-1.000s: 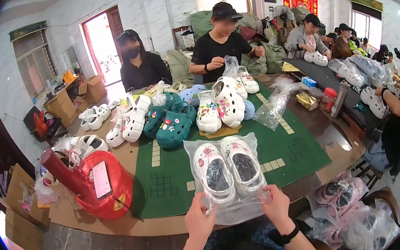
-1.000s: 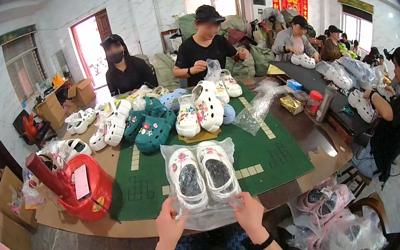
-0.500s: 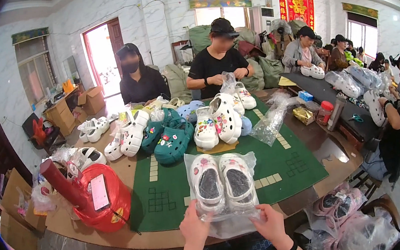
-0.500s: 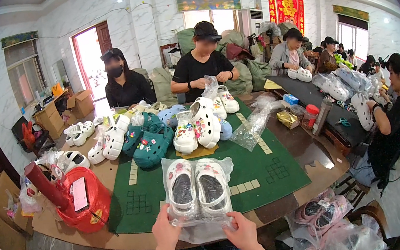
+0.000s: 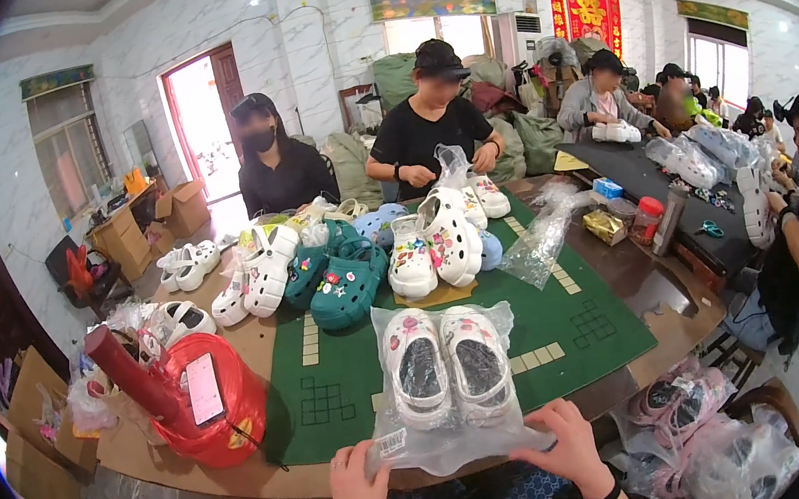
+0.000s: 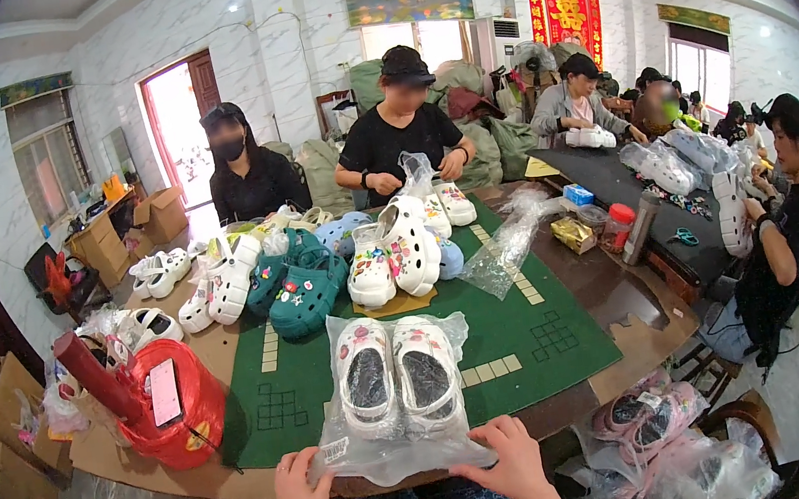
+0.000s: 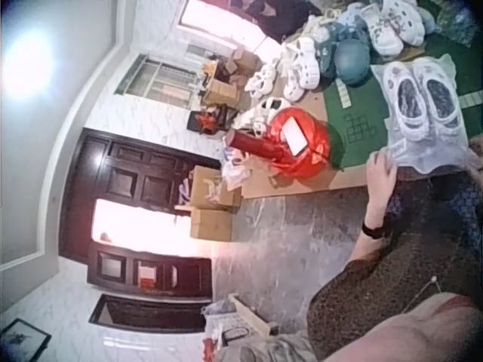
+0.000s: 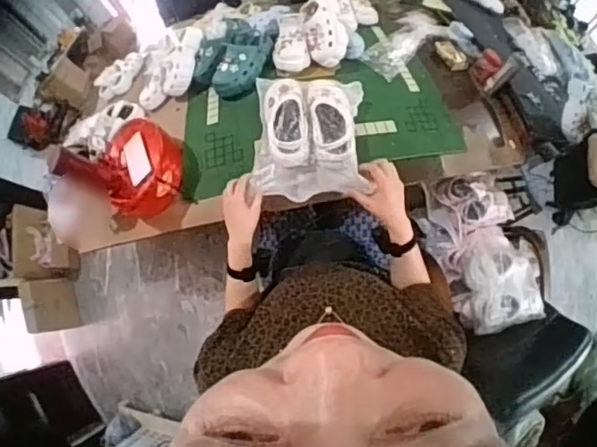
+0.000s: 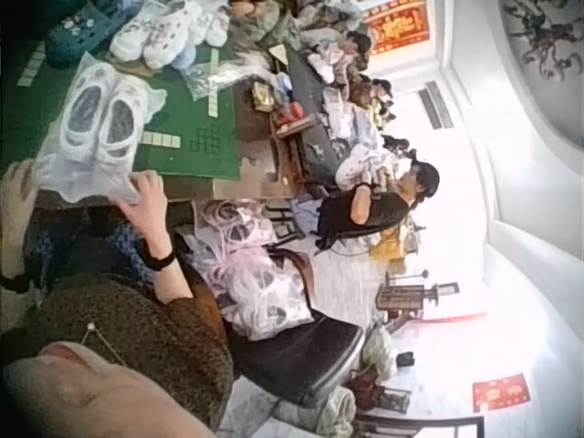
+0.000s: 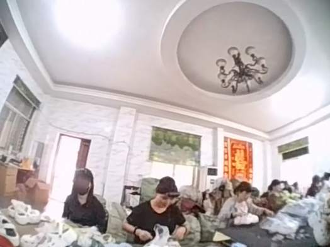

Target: Placing pairs of clogs into plastic bags and sealing them.

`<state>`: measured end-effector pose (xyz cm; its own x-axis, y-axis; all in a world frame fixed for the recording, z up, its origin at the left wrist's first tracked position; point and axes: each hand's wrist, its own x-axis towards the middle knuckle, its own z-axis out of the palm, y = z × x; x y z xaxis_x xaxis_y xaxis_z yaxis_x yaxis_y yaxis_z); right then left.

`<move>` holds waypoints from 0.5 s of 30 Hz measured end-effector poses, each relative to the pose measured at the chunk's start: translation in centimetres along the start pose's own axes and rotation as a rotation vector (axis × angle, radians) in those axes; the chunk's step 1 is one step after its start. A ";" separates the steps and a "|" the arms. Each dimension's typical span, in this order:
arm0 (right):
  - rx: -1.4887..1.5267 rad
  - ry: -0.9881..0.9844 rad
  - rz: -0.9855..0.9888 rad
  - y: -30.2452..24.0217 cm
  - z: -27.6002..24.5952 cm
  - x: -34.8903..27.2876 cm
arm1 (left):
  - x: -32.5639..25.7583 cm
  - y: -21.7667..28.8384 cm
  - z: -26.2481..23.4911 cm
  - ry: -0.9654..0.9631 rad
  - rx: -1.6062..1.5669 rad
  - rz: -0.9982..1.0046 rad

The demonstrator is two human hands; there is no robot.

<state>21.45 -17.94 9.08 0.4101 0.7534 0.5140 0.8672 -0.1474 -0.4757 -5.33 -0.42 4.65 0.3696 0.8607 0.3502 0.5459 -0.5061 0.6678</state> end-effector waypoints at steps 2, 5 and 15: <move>0.313 -0.104 0.178 0.3 -0.5 -1.2 | -0.1 -0.2 -0.3 0.096 0.126 0.088; 0.425 -0.027 0.462 3.8 1.4 -3.4 | -0.3 -1.5 -0.1 0.040 -0.122 -0.113; 0.670 -0.066 0.578 4.8 3.2 -4.8 | -0.7 -3.5 0.0 0.018 -0.337 -0.177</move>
<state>22.71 -20.20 2.00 0.6978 0.7157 0.0312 0.1727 -0.1257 -0.9769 -7.46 0.76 2.07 0.2767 0.9356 0.2192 0.3215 -0.3051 0.8964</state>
